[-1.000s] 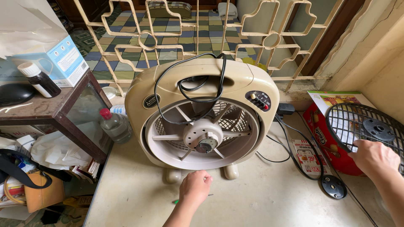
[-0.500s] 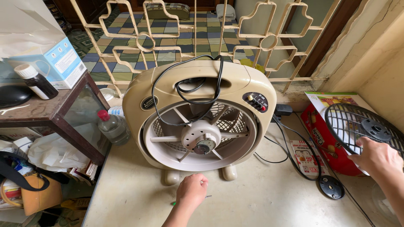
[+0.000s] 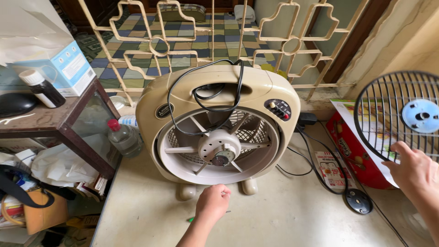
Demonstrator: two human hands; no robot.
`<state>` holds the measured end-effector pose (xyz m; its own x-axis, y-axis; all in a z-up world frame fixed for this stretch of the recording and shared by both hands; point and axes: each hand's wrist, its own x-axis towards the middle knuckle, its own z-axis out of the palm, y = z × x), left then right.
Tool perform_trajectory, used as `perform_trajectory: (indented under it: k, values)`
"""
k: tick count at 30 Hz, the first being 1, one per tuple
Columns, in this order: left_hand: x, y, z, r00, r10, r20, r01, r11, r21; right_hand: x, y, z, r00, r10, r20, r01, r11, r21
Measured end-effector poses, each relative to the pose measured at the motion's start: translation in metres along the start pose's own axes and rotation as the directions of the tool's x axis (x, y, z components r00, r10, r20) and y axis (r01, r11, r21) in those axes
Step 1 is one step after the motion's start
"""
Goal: The person reassembles a beige electric fan by placing the front grille, securing the central cap with a screwdriver, and tightening the screw. The fan is then lifted and placed on a nearby bed.
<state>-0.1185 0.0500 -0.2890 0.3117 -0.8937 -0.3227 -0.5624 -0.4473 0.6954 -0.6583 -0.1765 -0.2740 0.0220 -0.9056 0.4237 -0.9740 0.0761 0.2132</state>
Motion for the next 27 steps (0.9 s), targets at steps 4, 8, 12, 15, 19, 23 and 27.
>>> perform_trajectory:
  k: [4, 8, 12, 15, 19, 23, 27]
  values:
    - [-0.002, 0.005, -0.002, 1.0, 0.013, -0.01, -0.014, 0.998, -0.068, -0.007, -0.02, -0.048, 0.987, -0.002, -0.159, 0.007, 1.0, 0.03]
    - [-0.01, 0.015, -0.005, 1.0, 0.023, -0.014, -0.025, 0.983, -0.182, -0.023, -0.038, -0.087, 0.974, -0.008, -0.228, 0.019, 0.999, 0.046]
    - [-0.018, 0.026, -0.011, 0.999, 0.022, 0.029, -0.013, 0.957, -0.288, -0.039, -0.061, -0.11, 0.967, -0.03, -0.253, 0.053, 0.995, 0.086]
    - [-0.022, 0.03, -0.013, 0.999, 0.023, 0.049, -0.004, 0.93, -0.367, -0.057, -0.08, -0.125, 0.958, -0.053, -0.283, 0.094, 0.987, 0.133]
    - [-0.024, 0.031, -0.014, 0.975, 0.211, 0.064, -0.124, 0.764, -0.633, -0.089, -0.11, -0.143, 0.963, -0.081, -0.256, 0.122, 0.981, 0.15]
    - [-0.028, 0.027, -0.019, 0.955, 0.191, 0.225, 0.061, 0.62, -0.783, -0.124, -0.136, -0.154, 0.971, -0.128, -0.2, 0.163, 0.972, 0.171]
    - [-0.033, 0.026, -0.023, 0.939, 0.245, 0.242, 0.12, 0.426, -0.897, -0.143, -0.155, -0.16, 0.972, -0.207, -0.114, 0.222, 0.964, 0.146]
